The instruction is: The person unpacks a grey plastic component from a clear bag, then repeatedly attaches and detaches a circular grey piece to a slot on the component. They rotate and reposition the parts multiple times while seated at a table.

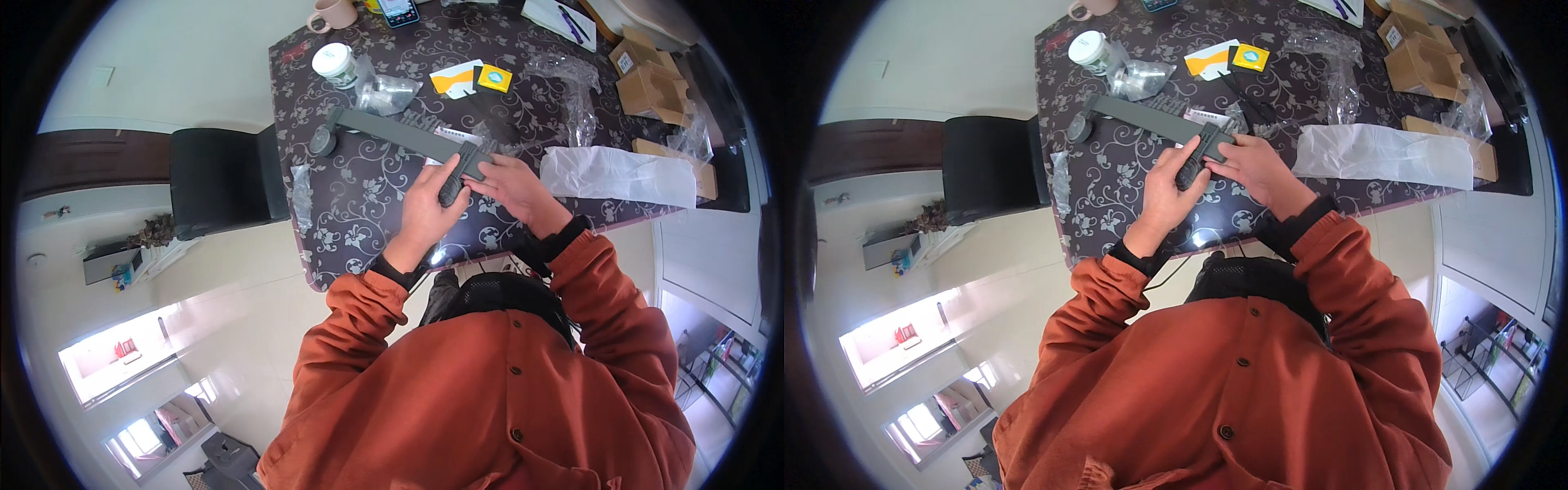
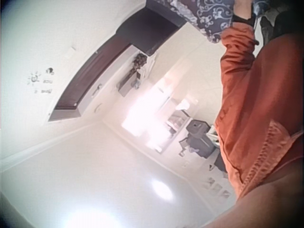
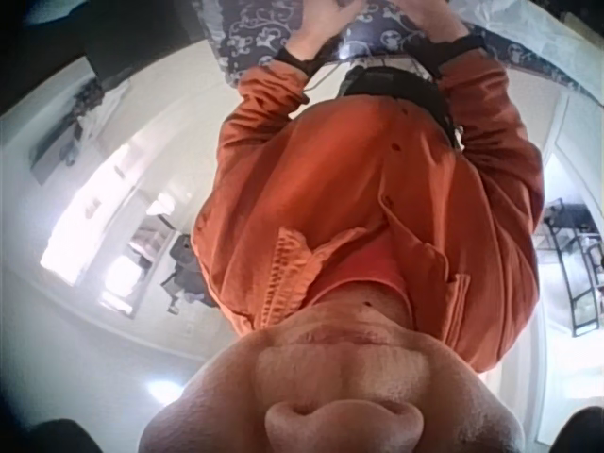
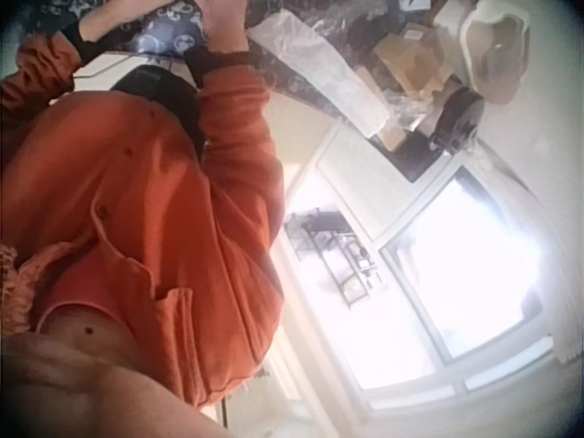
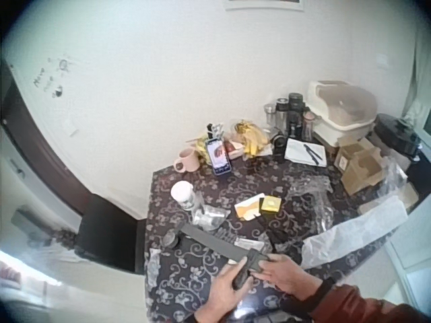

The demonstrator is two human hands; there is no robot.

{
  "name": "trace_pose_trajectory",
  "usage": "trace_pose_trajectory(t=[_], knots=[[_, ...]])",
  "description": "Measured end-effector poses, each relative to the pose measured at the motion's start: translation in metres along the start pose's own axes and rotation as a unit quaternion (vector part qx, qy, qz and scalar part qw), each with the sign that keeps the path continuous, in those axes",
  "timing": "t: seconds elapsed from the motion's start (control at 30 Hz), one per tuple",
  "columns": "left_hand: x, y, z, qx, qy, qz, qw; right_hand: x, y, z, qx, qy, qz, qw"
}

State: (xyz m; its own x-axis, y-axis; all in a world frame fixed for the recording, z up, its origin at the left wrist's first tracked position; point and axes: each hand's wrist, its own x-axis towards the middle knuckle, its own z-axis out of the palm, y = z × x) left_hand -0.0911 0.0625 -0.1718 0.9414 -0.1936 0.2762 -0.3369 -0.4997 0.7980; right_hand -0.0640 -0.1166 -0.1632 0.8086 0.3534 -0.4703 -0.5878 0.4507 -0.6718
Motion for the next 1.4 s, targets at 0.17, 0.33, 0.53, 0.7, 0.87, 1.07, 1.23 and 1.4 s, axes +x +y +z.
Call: trace_pose_trajectory(t=[0.17,0.33,0.53,0.7,0.87,1.07,1.23,1.4], knots=[[0.0,-0.005,0.001,0.015,0.007,0.028,0.999,0.004,0.004,0.008,0.033,0.083,-0.022,0.996],[-0.004,-0.017,-0.003,0.004,0.008,0.072,0.997,0.008,0.013,0.005,0.046,0.08,-0.014,0.996],[-0.013,-0.016,0.005,0.029,0.017,0.005,0.999,0.011,0.033,0.005,0.024,0.106,-0.009,0.994],[-0.019,-0.014,0.009,0.042,0.036,-0.023,0.998,0.016,0.038,-0.004,0.057,0.068,0.059,0.994],[-0.029,-0.002,0.024,0.05,0.083,-0.08,0.992,0.023,0.053,0.009,0.068,0.101,0.023,0.992],[-0.03,-0.01,0.017,0.044,0.054,-0.05,0.996,0.019,0.049,0.017,0.055,0.132,0.004,0.99],[-0.025,-0.036,-0.004,0.018,-0.001,0.048,0.999,0.019,0.042,0.01,0.042,0.116,0.019,0.992],[-0.036,-0.023,0.012,0.013,0.038,-0.017,0.999,0.016,0.055,0.015,0.047,0.165,0.02,0.985]])
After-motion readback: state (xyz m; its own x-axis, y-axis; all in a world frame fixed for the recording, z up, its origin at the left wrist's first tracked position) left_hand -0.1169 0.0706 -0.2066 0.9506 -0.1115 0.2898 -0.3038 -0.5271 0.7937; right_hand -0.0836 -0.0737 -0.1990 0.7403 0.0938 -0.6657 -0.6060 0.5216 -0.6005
